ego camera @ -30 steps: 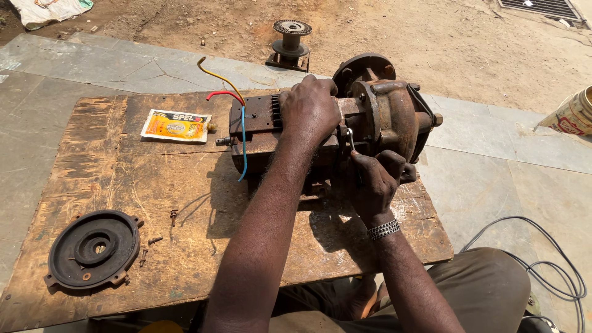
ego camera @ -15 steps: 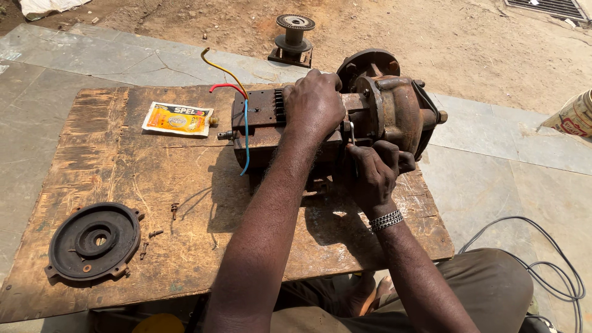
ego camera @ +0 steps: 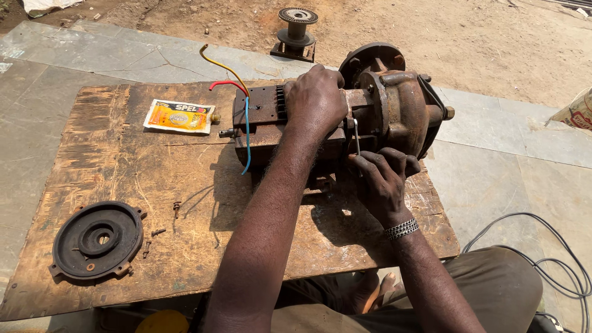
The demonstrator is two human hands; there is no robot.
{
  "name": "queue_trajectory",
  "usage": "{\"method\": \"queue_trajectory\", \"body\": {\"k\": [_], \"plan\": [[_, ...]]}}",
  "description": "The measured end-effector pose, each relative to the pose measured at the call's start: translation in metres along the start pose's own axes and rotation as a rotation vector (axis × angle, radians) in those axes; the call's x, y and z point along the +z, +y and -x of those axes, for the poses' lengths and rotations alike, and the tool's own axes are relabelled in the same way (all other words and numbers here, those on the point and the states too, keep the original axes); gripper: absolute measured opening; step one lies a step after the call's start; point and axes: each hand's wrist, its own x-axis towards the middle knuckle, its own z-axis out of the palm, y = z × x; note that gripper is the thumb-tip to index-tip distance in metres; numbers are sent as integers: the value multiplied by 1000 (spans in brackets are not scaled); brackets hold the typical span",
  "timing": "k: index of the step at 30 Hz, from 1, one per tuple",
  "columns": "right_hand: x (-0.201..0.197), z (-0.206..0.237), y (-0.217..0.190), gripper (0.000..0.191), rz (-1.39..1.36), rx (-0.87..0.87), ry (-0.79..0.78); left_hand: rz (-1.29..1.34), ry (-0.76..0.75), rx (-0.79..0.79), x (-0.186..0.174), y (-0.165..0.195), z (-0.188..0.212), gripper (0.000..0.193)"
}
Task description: The person sits on the ground and repairs a rusty electric motor pump assembly on a wooden board, using a spanner to loosen and tighten bolts on the pump housing, repositioning the unit, and handling small fasteners and wires by hand.
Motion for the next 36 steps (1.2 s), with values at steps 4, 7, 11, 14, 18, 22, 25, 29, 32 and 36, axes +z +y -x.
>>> {"method": "queue_trajectory", "body": {"k": [4,7,11,14,18,22,25,29,32,36], "plan": [[-13,-9,5,32,-41,-72,2,-33,24,23,7,-3,-3,21],[-29,-31,6,25,-201,0,4,-59,40,45,13,-5,-5,21],[-44,-87,18,23,-284,82,-91,-90,28,46,16,-6,-5,20],[-30,-136,24,21,-157,95,-122,-116,90,87,14,-5,-3,20],[-24,-164,31,24,-462,348,-314,-88,43,56,6,-1,3,20],[-27,-158,33,29,-413,452,-281,-42,41,31,-1,2,7,19],[-34,-135,32,34,-275,510,-103,-26,32,26,-3,3,6,20],[-40,-96,22,32,-116,267,206,-19,41,16,-2,2,3,21],[-34,-66,4,29,-26,123,293,-9,47,14,1,1,3,21],[-19,-39,-9,24,-173,140,266,-21,30,2,1,0,3,21]]}}
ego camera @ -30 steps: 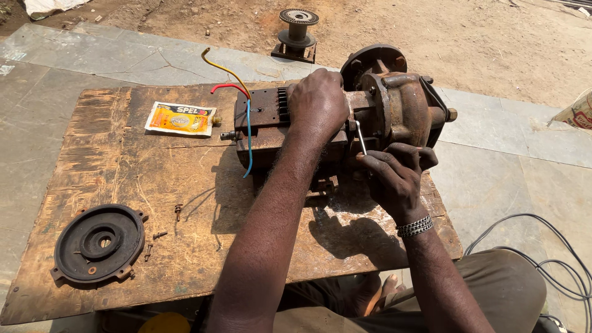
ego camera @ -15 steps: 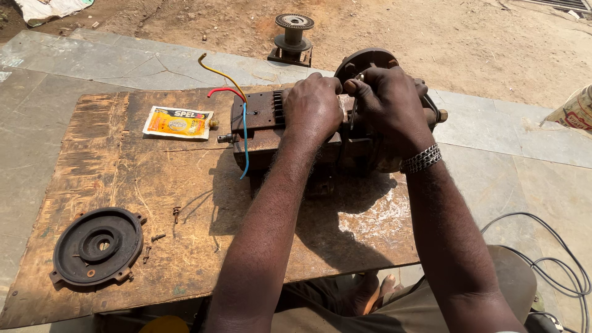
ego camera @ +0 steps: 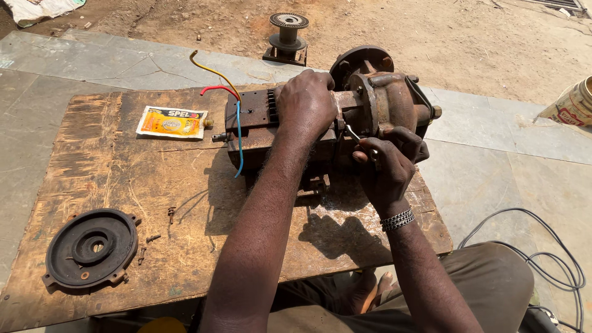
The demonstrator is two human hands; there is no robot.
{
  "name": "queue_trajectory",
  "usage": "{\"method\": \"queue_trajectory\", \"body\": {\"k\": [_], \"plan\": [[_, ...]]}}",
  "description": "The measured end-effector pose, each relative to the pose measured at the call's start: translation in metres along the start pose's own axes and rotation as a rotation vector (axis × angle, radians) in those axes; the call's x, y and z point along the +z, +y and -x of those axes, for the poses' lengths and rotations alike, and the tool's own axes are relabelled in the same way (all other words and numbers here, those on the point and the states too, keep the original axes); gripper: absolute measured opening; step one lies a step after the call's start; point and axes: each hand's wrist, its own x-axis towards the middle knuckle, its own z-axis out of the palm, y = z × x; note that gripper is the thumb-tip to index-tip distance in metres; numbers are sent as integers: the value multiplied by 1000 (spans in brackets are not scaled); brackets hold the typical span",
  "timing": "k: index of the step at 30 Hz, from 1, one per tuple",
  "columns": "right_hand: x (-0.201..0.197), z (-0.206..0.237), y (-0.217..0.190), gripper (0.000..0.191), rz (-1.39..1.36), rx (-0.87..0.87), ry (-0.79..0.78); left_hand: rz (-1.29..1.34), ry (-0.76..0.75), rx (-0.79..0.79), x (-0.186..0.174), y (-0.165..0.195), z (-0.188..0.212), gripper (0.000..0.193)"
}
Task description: The person sits on the ground and repairs a rusty electric motor pump assembly on a wooden board, using a spanner to loosen and tighten bolts on the pump housing, repositioning the unit, and handling small fasteners and wires by hand.
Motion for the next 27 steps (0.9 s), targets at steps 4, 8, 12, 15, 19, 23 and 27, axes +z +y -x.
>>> {"method": "queue_trajectory", "body": {"k": [4,8,12,15,19,23,27], "plan": [[10,20,3,23,-101,65,-11,15,9,-2,-1,0,0,20],[12,29,4,23,-89,7,-25,10,-8,-4,-2,1,-1,19],[9,26,0,24,-6,-54,-35,10,-11,-9,-2,1,0,21],[4,19,-1,23,87,-87,-4,2,-16,-5,-1,1,0,22],[1,9,0,21,3,-41,-73,8,-12,-8,-1,1,0,22],[-1,5,-2,22,-73,73,-124,9,-9,-2,-3,1,0,21],[-5,-4,-5,19,116,-79,-27,6,-35,-21,-4,2,-2,22]]}}
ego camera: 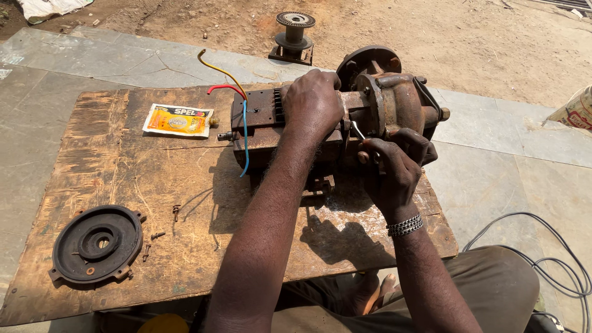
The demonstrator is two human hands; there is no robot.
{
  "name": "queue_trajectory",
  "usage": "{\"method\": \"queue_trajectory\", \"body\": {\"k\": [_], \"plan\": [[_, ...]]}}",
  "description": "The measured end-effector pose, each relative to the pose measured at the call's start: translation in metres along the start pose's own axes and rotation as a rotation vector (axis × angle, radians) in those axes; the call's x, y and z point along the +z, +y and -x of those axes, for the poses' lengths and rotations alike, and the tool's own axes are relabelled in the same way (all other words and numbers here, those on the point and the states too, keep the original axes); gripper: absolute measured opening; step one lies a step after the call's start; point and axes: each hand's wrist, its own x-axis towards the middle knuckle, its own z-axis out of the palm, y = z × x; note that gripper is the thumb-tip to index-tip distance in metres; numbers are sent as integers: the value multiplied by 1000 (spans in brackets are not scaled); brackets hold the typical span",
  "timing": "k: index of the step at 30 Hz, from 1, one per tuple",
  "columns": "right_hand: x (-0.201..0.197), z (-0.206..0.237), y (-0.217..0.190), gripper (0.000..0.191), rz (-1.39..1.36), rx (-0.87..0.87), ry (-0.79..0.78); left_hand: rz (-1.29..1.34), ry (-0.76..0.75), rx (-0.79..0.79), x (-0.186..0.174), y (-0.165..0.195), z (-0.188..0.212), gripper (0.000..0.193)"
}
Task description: The person sits on the ground and repairs a rusty electric motor pump assembly on a wooden board, using a spanner to loosen and tighten bolts on the pump housing, repositioning the unit, and handling small fasteners and wires by hand.
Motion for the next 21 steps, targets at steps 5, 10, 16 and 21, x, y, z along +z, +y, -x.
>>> {"method": "queue_trajectory", "body": {"k": [5,10,16,21], "plan": [[-4,-17,-2,18,-55,62,-74,8,24,7,1,0,1,24],[-3,-31,3,17,-5,42,-132,24,14,-3,0,0,1,24],[-4,-36,3,19,-37,31,-200,18,14,7,1,0,1,23],[-11,-36,-2,25,36,-32,-177,-27,-19,21,4,0,-1,26]]}}
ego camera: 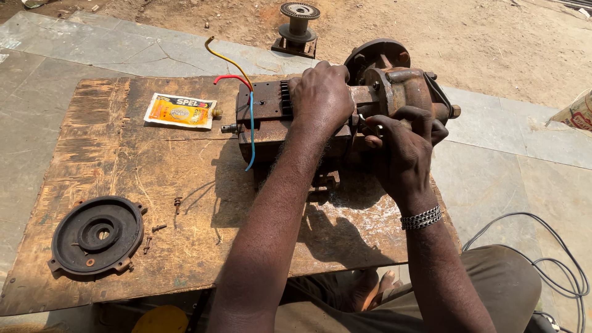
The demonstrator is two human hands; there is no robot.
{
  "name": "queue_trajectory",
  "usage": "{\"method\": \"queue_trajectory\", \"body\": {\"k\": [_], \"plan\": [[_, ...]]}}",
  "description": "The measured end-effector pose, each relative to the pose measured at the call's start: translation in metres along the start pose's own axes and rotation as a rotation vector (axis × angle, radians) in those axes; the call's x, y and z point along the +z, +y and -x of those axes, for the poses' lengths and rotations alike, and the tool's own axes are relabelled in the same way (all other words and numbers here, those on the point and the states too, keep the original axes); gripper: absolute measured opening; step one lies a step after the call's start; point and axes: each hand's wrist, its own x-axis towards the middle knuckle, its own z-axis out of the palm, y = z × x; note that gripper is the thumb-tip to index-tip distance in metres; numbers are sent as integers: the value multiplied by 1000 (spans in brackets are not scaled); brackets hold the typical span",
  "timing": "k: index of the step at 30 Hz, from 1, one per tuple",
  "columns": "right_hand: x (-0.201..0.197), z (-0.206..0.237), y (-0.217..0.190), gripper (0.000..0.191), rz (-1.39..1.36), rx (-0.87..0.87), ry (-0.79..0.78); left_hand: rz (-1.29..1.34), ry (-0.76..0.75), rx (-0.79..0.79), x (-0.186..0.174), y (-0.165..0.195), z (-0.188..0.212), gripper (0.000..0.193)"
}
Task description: The person sits on the ground and repairs a rusty electric motor pump assembly on a wooden board, using a spanner to loosen and tighten bolts on the pump housing, repositioning the unit, and handling small fasteners and wires by hand.
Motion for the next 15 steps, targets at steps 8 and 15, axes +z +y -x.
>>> {"method": "queue_trajectory", "body": {"k": [8,15], "plan": [[17,-54,27,25,-162,147,-175,-133,-26,65,5,-2,-1,28],[41,-100,47,31,-267,403,-413,-83,-29,18,1,1,4,24]]}}
